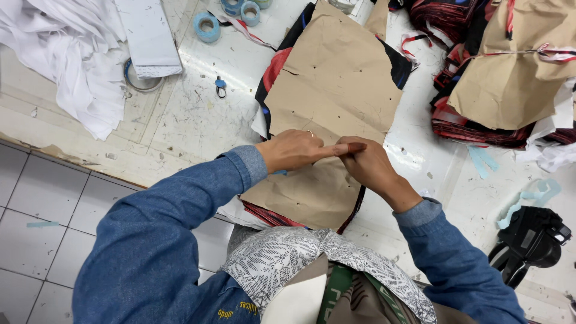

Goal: The person applies adhesive labels to patterned fabric pieces, stacks them between sheets of brown paper, and ties the bundles with fabric strips.

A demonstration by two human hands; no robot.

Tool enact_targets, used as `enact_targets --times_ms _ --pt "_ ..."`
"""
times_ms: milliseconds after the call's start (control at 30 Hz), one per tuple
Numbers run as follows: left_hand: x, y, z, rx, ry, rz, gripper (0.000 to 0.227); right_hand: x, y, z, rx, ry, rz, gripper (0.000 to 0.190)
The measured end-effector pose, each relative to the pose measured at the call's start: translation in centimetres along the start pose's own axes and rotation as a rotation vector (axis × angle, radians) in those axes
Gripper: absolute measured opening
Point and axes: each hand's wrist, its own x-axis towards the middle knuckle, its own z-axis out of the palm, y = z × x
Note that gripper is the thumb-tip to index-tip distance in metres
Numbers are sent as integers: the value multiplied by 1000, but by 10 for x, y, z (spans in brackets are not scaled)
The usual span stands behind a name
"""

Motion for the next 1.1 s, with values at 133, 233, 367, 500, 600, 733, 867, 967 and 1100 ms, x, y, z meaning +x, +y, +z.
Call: enact_targets --times_ms 133,233,367,500,600,733,867,967,1100 --pt "-23 -15 -18 -211 -180 -43 72 -32 13 -3 289 -32 77 24" --pt "-33 -20 -30 -393 -324 -273 81 -50 89 23 234 -47 249 27" --pt "-7 -18 -7 -1013 62 -511 64 -48 50 6 450 124 -9 19" --pt "50 0 1 -1585 378 -394 66 -2 12 33 1372 341 -243 40" --pt "50 -5 -73 -1313 314 -479 81 -12 -28 -19 1561 429 -172 35" --pt "-15 -31 -38 -1306 390 -883 66 -25 58 33 1551 530 -9 41" --pt "-2 -24 -48 -1456 479 -1090 27 -33 77 73 1081 522 208 39" --pt "36 -11 -28 -1437 349 -881 31 -38 73 92 687 424 19 39" --pt "129 59 15 -1347 157 -478 40 -47 22 70 304 289 -152 26"
